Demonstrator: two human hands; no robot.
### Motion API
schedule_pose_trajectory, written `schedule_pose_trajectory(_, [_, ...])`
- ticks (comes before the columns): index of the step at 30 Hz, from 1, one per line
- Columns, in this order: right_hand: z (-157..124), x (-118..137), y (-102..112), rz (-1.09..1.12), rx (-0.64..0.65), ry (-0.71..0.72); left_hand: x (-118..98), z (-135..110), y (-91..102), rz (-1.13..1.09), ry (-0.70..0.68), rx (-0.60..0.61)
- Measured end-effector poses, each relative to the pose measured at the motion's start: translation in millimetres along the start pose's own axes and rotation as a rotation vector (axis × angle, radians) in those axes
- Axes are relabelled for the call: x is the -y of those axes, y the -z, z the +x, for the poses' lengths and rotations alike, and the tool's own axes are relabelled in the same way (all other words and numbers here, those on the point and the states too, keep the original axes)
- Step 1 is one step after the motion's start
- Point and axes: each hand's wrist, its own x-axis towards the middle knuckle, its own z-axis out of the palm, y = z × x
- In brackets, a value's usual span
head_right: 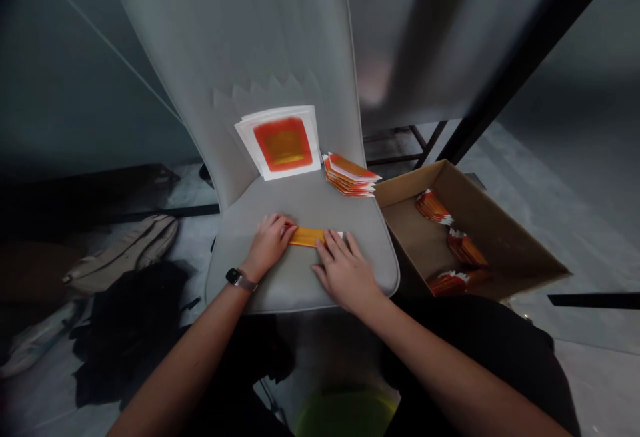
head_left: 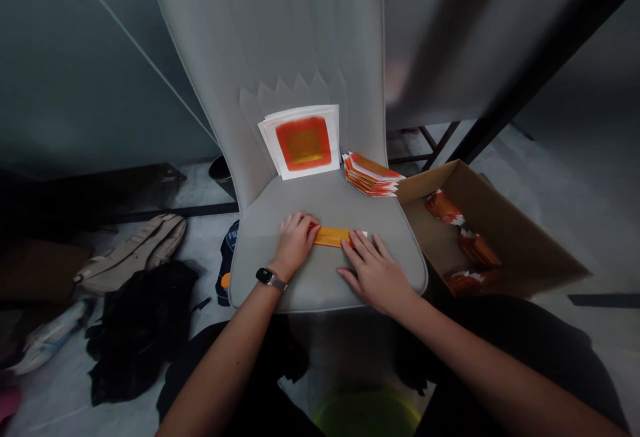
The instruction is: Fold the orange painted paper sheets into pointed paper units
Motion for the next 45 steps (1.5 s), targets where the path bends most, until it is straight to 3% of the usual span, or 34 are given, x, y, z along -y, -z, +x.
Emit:
schedule_pose_trajectory(6, [-8.0,9.6,1.3,0.005,0.133,-0.043,-3.7,-3.1,0.3,0.028,0.012,-0.050])
schedule_pose_trajectory(9, [-6.5,11.4,2.5,0.003,0.165,-0.067,-11.5,-10.0,4.0,0.039,-0.053,-0.068])
schedule_pose_trajectory(14, [-5.5,15.4,2.5,0.008,0.183,-0.092,-21.1,-31.1,6.3,0.068,-0.162,0.093])
schedule_pose_trajectory(19, [-5.1,13.4,2.8,0.013,0.193,-0.092,-18.4,-43.1,5.5,0.120,-0.151,0.178])
schedule_pose_trajectory(34, [-2.4,17.2,8.0,-0.002,0.231,-0.105,-29.9,-58.6,0.4,0.237,-0.095,0.190])
schedule_pose_trajectory(45, [2.9,28.4,10.5,-0.028,0.269,-0.169,-29.1,-65.5,1.2,0.177,-0.085,0.183])
